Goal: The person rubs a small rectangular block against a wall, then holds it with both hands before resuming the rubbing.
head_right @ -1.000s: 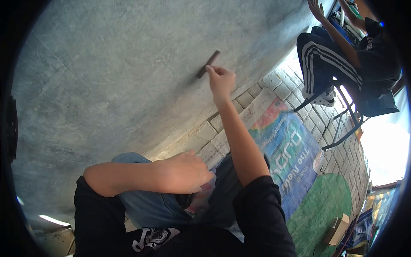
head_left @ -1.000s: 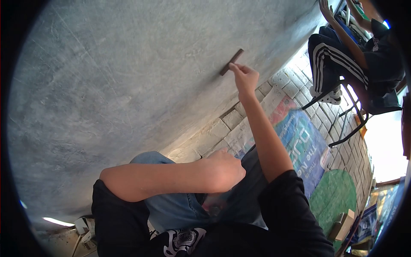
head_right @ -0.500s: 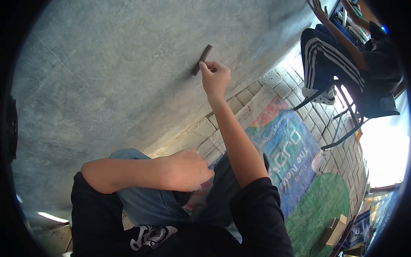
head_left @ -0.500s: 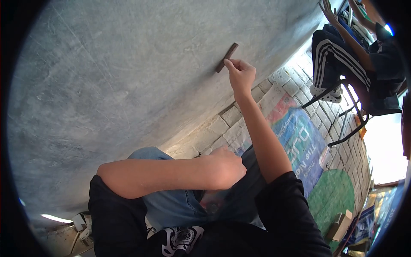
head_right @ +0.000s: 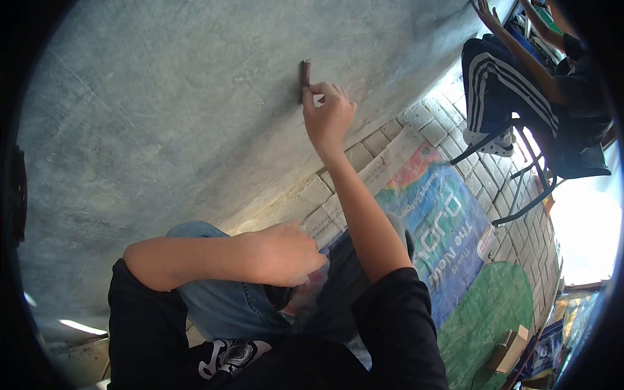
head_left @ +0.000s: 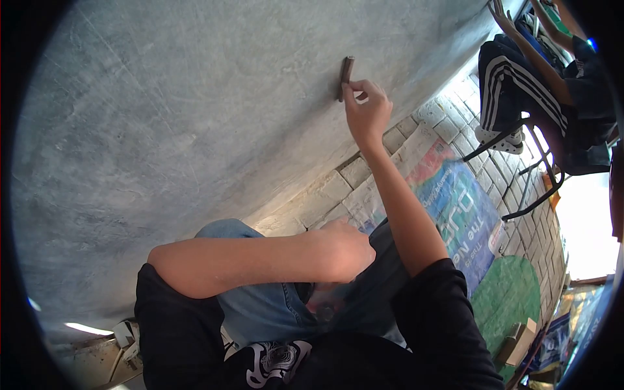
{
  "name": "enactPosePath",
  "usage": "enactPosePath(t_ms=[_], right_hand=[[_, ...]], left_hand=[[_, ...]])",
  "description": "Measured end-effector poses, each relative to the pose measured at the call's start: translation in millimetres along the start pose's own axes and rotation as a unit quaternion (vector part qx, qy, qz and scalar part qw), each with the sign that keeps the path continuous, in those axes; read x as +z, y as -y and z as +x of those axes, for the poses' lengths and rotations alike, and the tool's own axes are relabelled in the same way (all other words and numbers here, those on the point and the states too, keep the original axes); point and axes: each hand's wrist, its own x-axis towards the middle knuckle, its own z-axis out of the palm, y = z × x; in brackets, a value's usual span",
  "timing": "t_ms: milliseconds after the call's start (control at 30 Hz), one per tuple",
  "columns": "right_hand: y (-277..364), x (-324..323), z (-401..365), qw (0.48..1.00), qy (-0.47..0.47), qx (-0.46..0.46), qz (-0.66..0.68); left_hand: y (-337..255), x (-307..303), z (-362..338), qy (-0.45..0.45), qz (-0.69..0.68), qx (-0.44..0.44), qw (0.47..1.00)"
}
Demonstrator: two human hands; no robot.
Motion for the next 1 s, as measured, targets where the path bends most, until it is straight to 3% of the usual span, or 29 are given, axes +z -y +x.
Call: enactPosePath(t_ms=[67, 100, 200, 300, 367, 433, 467, 600, 633, 700, 767, 833, 900, 967, 1000], right_hand=[[-3, -3, 4, 0.988, 0.022, 0.152, 0.016], [-7, -2, 1, 0.988, 0.024, 0.153, 0.013], [-5, 4, -10, 1.0, 0.026, 0.013, -0.005], [-6, 4, -4, 0.999, 0.026, 0.018, 0.02], [-7, 4, -13, 0.999, 0.034, 0.024, 0.027], [0, 9, -19, 0.998, 0.001, -0.051, -0.042], [2, 9, -17, 0.998, -0.001, -0.051, -0.041], [1, 10, -11, 0.994, -0.026, 0.096, 0.039], [4, 10, -13, 0.994, -0.025, 0.097, 0.04], [13, 7, -23, 0.999, 0.017, -0.037, 0.005], [25, 6, -26, 0.999, 0.02, -0.028, 0.006], [13, 10, -18, 0.996, -0.019, 0.09, 0.016], [11, 12, -20, 0.992, -0.015, 0.122, 0.018], [26, 9, -31, 0.996, 0.011, -0.092, -0.012], [30, 11, -33, 0.996, -0.005, -0.087, -0.001]], left_hand=[[2, 3, 0, 0.001, 0.002, -0.005, 1.0], [2, 4, 1, -0.004, 0.006, -0.011, 1.0], [0, 0, -2, -0.011, 0.0, -0.005, 1.0], [0, -7, 0, 0.036, -0.003, -0.013, 0.999], [2, 0, 2, 0.021, -0.005, -0.008, 1.0], [2, 0, 3, 0.006, 0.003, -0.006, 1.0], [1, -1, 2, -0.001, -0.001, -0.001, 1.0], [-1, -5, 0, 0.011, -0.007, -0.017, 1.0], [-1, -4, -1, 0.011, -0.007, -0.018, 1.0], [2, -1, -5, -0.034, -0.005, -0.009, 0.999], [4, -1, -4, -0.031, -0.005, -0.008, 0.999], [4, 1, -3, -0.026, -0.009, -0.007, 1.0], [3, 0, -1, -0.008, 0.003, -0.014, 1.0], [4, -2, -3, -0.008, -0.002, -0.007, 1.0], [4, -2, -3, -0.007, -0.009, 0.0, 1.0]])
